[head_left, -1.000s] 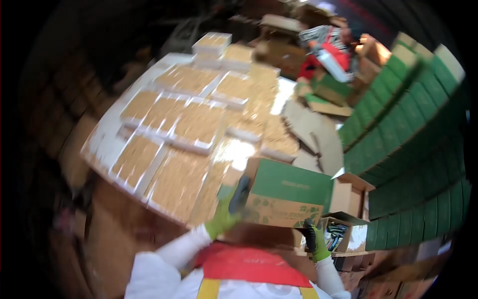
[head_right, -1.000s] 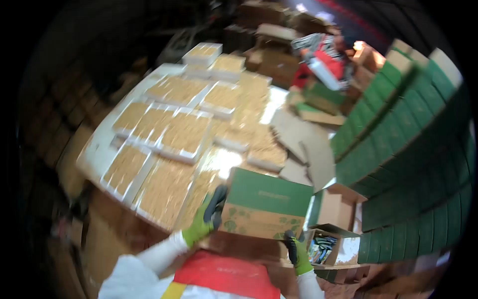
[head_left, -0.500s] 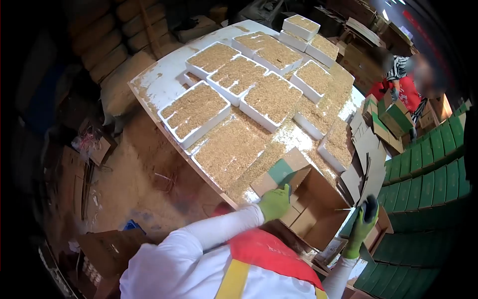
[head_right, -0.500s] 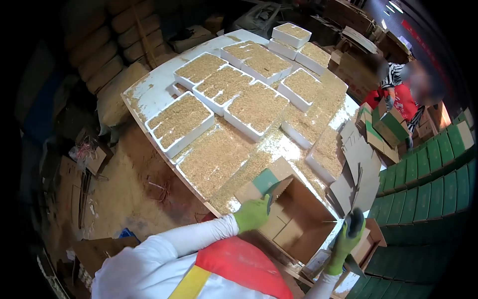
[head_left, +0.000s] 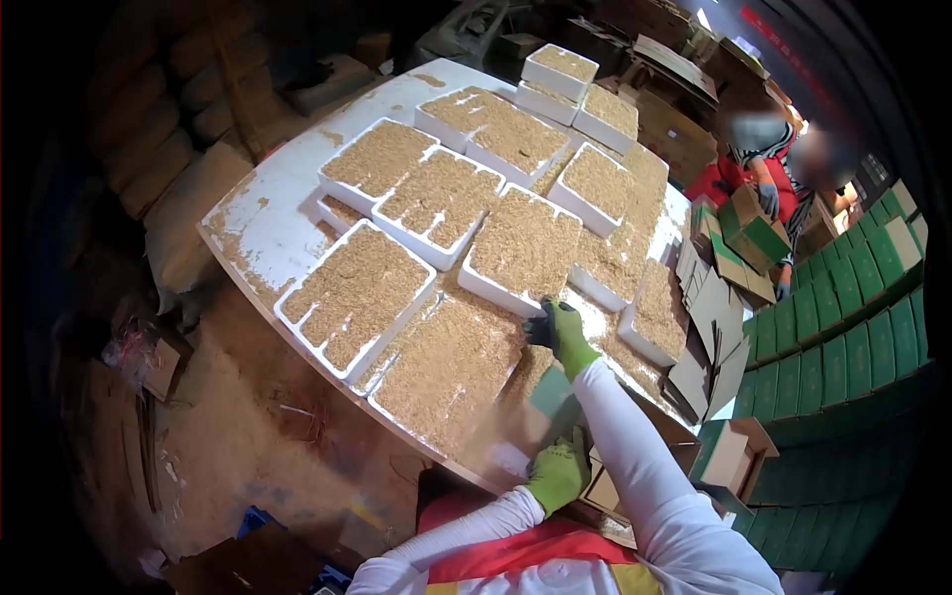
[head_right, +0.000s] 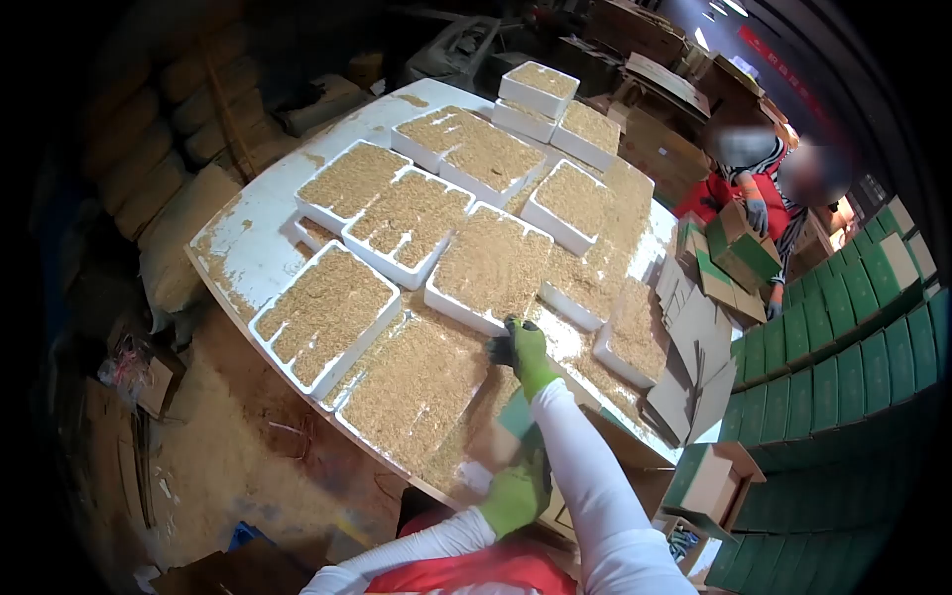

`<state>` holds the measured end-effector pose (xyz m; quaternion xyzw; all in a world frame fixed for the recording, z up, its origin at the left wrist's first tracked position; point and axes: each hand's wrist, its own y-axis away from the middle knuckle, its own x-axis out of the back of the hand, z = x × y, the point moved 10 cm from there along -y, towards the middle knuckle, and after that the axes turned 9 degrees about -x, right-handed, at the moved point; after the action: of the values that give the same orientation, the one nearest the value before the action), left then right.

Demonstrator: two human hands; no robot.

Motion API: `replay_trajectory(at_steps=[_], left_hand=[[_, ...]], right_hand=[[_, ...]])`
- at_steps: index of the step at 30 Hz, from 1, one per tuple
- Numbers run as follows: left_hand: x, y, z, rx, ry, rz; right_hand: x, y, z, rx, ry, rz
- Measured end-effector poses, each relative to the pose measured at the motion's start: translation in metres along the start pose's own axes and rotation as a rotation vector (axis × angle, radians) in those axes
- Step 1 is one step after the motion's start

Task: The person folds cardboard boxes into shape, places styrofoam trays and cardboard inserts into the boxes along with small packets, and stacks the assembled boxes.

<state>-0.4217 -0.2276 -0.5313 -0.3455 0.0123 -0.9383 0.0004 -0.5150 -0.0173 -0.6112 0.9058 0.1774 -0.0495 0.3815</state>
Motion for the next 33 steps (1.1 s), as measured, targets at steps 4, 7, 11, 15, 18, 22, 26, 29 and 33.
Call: replay_trajectory(at_steps=[4,7,11,15,18,22,26,29,33], left_hand=[[-0.017,-0.003,-0.008,0.019,-0.003,-0.118],[-0.019,-0.002,-0.012,0.055,0.135,-0.179],[-0.035,-0.005,-0.004,-0.445,0.096,0.064],[0.003,-0.014,0.011,-0.258,0.097,-0.001],[-0.002,-0.012,-0.004,-0.017,0.13,-0.215],[0.005,-0.016,-0.001,0.056,0.16,-0.226],[-0.003,-0.017,-0.007,0.079,0.145,-0.271],[-0.026,-0.02,-0.013,-0.414,-0.053,-0.086],[-0.017,-0.01,-0.019,-0.5,0.175,-0.065]], right_hand=[[0.061,-0.011,-0.029,0.118,-0.08,0.085],[0.073,-0.003,-0.022,0.113,-0.159,0.351],[0.074,-0.041,-0.002,0.235,-0.126,0.549],[0.089,-0.019,-0.032,0.482,-0.345,0.667],[0.072,0.07,-0.079,0.466,-0.274,0.414],[0.101,0.197,-0.098,0.384,-0.24,0.24],[0.173,0.294,-0.058,0.297,-0.336,0.157],[0.243,0.365,-0.025,0.389,-0.15,0.391],[0.279,0.392,0.043,0.179,-0.395,0.365]])
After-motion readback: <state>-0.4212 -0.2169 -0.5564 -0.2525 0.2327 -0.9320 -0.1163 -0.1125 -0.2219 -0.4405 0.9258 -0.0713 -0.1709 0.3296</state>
